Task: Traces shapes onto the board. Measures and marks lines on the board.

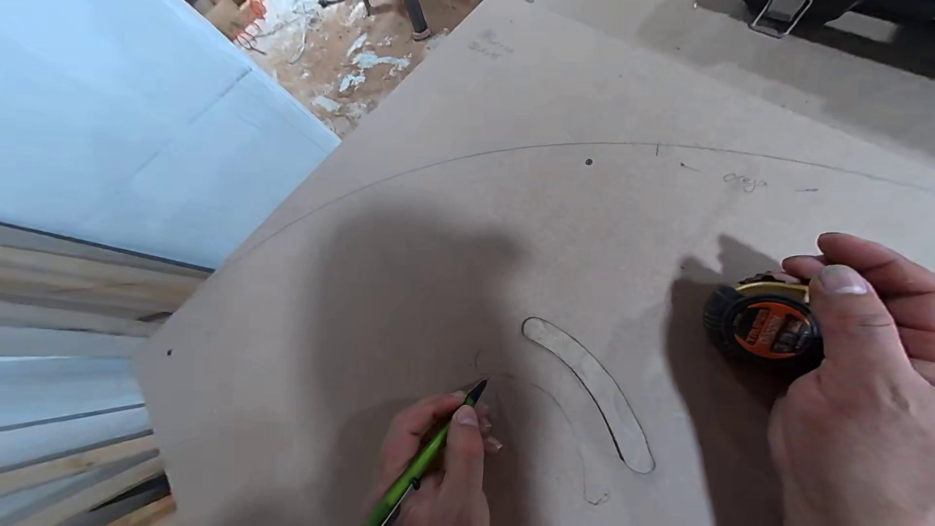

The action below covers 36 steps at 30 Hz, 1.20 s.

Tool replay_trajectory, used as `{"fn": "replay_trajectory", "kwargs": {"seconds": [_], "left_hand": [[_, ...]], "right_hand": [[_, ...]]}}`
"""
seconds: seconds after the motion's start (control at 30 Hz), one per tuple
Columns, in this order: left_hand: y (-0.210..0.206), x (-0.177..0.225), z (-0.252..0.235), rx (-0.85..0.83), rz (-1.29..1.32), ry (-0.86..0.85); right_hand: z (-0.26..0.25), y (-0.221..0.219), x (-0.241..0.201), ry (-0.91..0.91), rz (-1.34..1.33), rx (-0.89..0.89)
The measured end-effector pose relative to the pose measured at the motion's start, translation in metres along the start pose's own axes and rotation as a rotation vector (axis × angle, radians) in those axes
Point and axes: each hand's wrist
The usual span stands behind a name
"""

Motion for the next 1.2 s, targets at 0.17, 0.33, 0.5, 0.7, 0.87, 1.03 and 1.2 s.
{"fn": "replay_trajectory", "kwargs": {"seconds": [0.17, 0.33, 0.5, 0.7, 0.87, 1.03, 1.2], "left_hand": [[-0.0065, 0.0023, -0.0004, 0.067, -0.028, 0.015], [-0.0099, 0.0039, 0.0004, 0.086, -0.048, 0.026], [-0.0089, 0.0023, 0.0002, 0.072, -0.034, 0.014], [-0.0081, -0.0001, 0.0006, 0.050, -0.057, -0.013], [-0.0069, -0.0025, 0.0007, 0.017, -0.044, -0.033], [-0.0067, -0.0035, 0.0006, -0.007, -0.051, -0.055], [-0.0052, -0.0051, 0.0016, -0.043, -0.059, -0.072]], "right_hand": [[-0.0001, 0.0007, 0.0007, -0.007, 0.010, 0.001], [0.0004, 0.0020, 0.0015, 0.000, 0.030, 0.002], [0.0007, 0.0021, 0.0003, 0.007, 0.032, 0.003], [0.0016, 0.0026, -0.0007, 0.008, 0.029, -0.003], [0.0015, 0.0024, -0.0007, 0.017, 0.035, -0.011], [0.0013, 0.0019, -0.0016, 0.027, 0.044, -0.005], [0.0009, 0.0020, -0.0026, 0.029, 0.047, -0.012]]}}
Point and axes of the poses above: each hand's wrist, its own z-axis away from the middle knuckle, its own y-axis out of the back of the hand, x = y × z, and after that the axes turned 10 degrees about z, right-handed
